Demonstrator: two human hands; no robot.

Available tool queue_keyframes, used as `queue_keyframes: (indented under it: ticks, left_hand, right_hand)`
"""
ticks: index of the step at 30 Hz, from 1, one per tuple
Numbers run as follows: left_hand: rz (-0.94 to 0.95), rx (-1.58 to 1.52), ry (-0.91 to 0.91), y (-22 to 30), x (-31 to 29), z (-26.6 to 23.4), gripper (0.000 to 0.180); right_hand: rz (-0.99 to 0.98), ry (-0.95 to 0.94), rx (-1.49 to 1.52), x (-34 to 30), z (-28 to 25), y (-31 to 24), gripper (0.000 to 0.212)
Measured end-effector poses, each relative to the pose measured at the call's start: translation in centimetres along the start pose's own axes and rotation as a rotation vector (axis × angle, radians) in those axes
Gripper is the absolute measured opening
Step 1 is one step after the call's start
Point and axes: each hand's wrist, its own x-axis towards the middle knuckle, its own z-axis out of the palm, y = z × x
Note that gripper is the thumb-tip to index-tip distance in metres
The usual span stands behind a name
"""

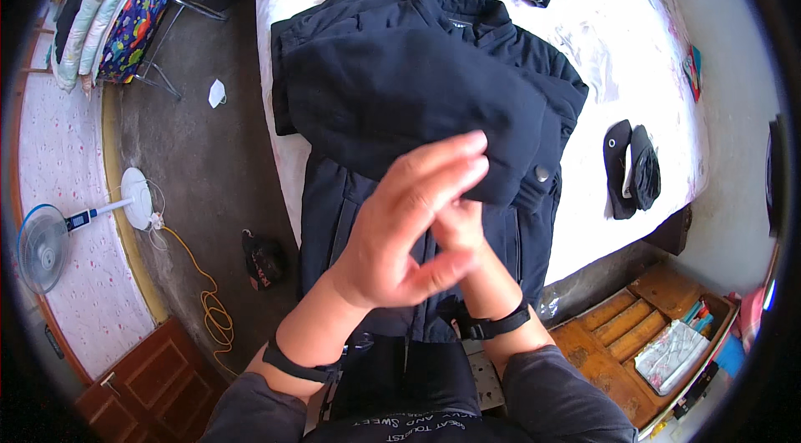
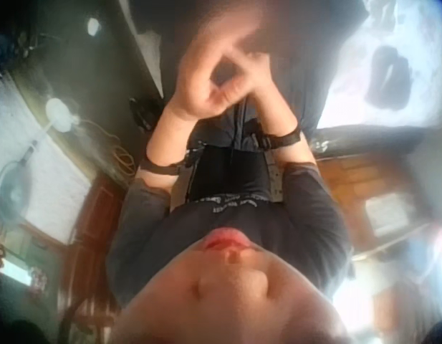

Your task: The person folds a vest, a pair of pants, a jacket, and a hat by hand, then places them into a wardrobe and a storage bin.

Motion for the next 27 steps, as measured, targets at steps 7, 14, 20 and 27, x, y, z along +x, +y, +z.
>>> queue_keyframes:
  ticks: [7, 14, 20, 27]
  left_hand:
    - [-0.029, 0.166, 0.078, -4.4, -1.5, 1.3, 0.037]
    - [-0.435, 0.875, -0.011, -11.7, -3.9, 0.1, 0.076]
    - [-0.567, 0.973, -0.196, -16.5, -4.6, -1.3, 0.102]
    - [-0.603, 1.021, -0.319, -18.3, -2.5, -0.9, 0.110]
  right_hand:
    - [-0.099, 0.248, 0.296, 4.8, -2.7, -3.1, 0.051]
    - [0.117, 0.497, 0.178, 5.7, -14.8, -4.7, 0.049]
    - [0.062, 0.909, -0.095, 4.3, -17.5, -2.3, 0.060]
    - [-0.129, 0.786, -1.099, 8.0, -18.9, -4.9, 0.033]
